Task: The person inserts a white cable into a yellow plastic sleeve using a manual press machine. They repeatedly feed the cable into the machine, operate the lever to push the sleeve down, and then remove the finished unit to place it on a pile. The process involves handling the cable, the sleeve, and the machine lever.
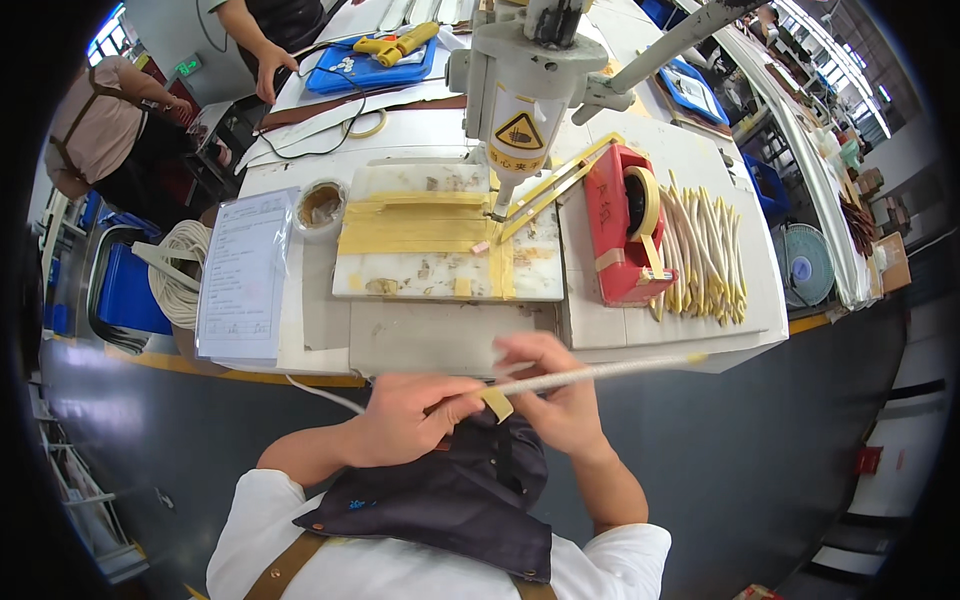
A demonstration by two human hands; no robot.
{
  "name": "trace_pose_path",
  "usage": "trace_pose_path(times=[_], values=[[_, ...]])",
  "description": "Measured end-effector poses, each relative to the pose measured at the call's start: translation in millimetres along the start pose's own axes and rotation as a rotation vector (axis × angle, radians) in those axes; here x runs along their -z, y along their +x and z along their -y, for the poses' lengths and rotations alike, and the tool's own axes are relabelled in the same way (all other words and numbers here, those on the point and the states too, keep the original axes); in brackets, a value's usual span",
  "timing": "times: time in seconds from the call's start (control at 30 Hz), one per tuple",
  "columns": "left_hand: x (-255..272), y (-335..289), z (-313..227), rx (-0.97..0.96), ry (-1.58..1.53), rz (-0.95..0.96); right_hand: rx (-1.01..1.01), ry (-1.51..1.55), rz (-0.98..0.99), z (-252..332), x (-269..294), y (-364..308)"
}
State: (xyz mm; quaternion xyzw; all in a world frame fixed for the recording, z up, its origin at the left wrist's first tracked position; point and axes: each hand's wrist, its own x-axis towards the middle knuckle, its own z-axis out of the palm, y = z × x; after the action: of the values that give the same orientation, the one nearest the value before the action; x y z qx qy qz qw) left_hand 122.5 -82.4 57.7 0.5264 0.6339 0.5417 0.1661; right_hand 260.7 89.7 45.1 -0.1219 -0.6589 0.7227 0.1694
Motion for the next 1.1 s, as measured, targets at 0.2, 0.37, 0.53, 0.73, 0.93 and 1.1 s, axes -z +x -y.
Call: trace_pose_path(times=[0.2,0.37,0.53,0.73,0.93,1.1], values=[[5.9,-0.2,17.8,-0.438,0.46,-0.143,-0.022,0.325,0.094,21.0,-12.9,-3.9],[3.2,1.8,16.1,-0.368,0.39,-0.091,0.13,-0.414,0.018,18.3,-8.5,-0.9],[11.9,7.1,7.5,0.445,-0.357,0.233,0.407,-0.602,0.01,7.3,1.7,17.4],[11.5,-0.1,31.5,0.916,-1.286,0.451,0.607,-0.357,0.118,-12.0,8.2,32.2],[5.3,-5.2,11.2,0.626,-0.766,0.196,0.424,0.01,-0.33,-22.3,-25.7,35.5],[-4.5,-5.0,8.9,-0.169,0.198,-0.179,0.148,0.097,-0.078,-38.7,-10.6,0.9]])
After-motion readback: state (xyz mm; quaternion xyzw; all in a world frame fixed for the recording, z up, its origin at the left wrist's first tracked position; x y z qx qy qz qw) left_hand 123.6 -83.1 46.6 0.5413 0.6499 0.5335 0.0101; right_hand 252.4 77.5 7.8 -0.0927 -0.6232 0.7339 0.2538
